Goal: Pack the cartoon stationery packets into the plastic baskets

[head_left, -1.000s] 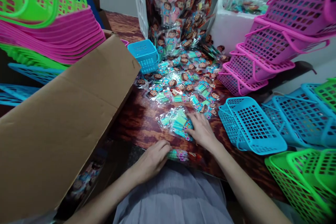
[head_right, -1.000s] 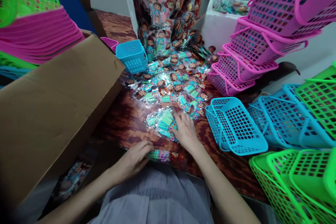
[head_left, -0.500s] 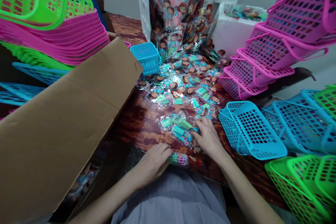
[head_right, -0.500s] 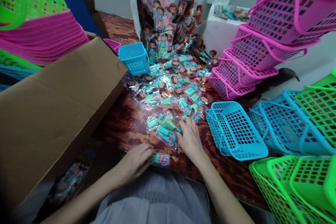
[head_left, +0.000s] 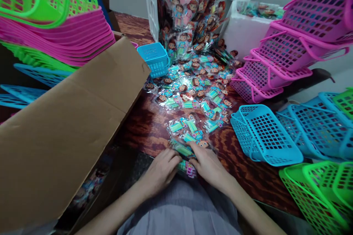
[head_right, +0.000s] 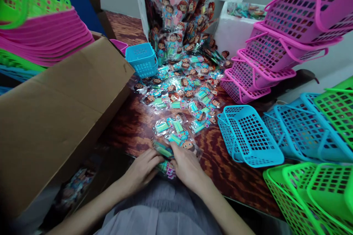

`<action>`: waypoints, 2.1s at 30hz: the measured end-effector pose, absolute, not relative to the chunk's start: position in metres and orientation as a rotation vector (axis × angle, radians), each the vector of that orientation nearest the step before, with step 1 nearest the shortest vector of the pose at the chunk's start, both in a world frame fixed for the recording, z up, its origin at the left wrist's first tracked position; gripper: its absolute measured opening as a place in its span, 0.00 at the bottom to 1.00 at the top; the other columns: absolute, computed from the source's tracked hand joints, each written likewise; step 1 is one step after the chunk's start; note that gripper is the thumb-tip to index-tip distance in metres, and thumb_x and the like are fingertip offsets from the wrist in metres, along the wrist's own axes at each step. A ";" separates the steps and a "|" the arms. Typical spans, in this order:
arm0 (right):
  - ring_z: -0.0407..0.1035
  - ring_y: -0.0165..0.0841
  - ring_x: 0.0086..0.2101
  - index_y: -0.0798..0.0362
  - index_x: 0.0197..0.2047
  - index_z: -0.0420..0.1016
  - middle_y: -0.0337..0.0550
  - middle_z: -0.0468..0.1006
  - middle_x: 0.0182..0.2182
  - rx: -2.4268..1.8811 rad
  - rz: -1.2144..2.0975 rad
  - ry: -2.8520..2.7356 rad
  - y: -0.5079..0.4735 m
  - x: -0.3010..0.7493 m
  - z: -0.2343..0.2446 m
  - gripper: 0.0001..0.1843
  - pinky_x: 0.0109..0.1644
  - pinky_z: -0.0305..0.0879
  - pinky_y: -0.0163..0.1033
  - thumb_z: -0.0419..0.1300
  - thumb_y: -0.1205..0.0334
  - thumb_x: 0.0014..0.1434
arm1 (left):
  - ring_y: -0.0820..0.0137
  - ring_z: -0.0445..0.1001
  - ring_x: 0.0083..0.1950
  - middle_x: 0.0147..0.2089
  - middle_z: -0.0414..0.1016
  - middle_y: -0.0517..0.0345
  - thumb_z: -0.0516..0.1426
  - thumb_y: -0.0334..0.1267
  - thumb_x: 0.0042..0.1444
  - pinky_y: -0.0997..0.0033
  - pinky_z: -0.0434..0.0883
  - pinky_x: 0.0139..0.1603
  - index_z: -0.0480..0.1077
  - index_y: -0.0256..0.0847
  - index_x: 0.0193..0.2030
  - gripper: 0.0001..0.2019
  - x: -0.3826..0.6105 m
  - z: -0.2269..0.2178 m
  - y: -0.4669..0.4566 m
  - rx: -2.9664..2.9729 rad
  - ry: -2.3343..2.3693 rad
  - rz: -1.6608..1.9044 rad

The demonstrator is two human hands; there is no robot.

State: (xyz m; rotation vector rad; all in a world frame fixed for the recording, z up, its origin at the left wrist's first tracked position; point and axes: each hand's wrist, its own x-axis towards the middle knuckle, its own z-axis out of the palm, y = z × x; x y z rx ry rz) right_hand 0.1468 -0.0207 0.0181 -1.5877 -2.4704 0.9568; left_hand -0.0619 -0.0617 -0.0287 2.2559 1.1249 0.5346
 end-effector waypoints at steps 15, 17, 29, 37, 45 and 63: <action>0.67 0.43 0.49 0.50 0.51 0.67 0.48 0.73 0.47 -1.610 0.768 -2.529 -0.052 0.174 0.023 0.21 0.50 0.67 0.48 0.50 0.79 0.57 | 0.62 0.58 0.70 0.70 0.59 0.48 0.53 0.19 0.51 0.53 0.56 0.71 0.66 0.42 0.47 0.19 -0.075 -0.026 -0.057 2.125 1.109 0.580; 0.66 0.42 0.52 0.49 0.56 0.66 0.47 0.72 0.51 -1.582 0.776 -2.501 -0.052 0.176 0.023 0.26 0.53 0.66 0.48 0.49 0.79 0.57 | 0.63 0.60 0.70 0.71 0.59 0.48 0.52 0.19 0.52 0.58 0.60 0.69 0.66 0.42 0.47 0.19 -0.075 -0.026 -0.057 2.116 1.106 0.599; 0.69 0.42 0.43 0.50 0.42 0.70 0.45 0.75 0.40 -1.614 0.622 -2.524 -0.047 0.167 0.016 0.10 0.45 0.65 0.44 0.55 0.74 0.61 | 0.58 0.50 0.74 0.74 0.45 0.34 0.53 0.24 0.60 0.52 0.62 0.68 0.56 0.39 0.60 0.22 -0.063 -0.039 -0.073 2.047 1.209 0.835; 0.70 0.40 0.47 0.49 0.49 0.70 0.44 0.75 0.46 -1.585 0.929 -2.413 -0.049 0.174 0.029 0.09 0.49 0.66 0.45 0.57 0.66 0.66 | 0.56 0.44 0.76 0.75 0.40 0.37 0.52 0.26 0.62 0.47 0.56 0.71 0.35 0.41 0.75 0.39 -0.067 -0.036 -0.070 2.057 1.178 0.824; 0.70 0.40 0.45 0.49 0.46 0.73 0.44 0.75 0.43 -1.585 0.918 -2.371 -0.046 0.159 0.025 0.10 0.47 0.66 0.43 0.53 0.69 0.67 | 0.50 0.43 0.76 0.77 0.29 0.35 0.55 0.30 0.64 0.45 0.62 0.68 0.32 0.44 0.75 0.41 -0.054 -0.035 -0.065 2.162 1.297 0.833; 0.64 0.42 0.46 0.52 0.36 0.71 0.49 0.72 0.41 -1.925 0.435 -2.245 0.050 0.157 -0.021 0.01 0.51 0.62 0.44 0.58 0.67 0.60 | 0.61 0.70 0.43 0.40 0.70 0.51 0.51 0.24 0.60 0.51 0.65 0.59 0.67 0.37 0.45 0.09 -0.035 -0.007 -0.038 2.684 1.080 0.120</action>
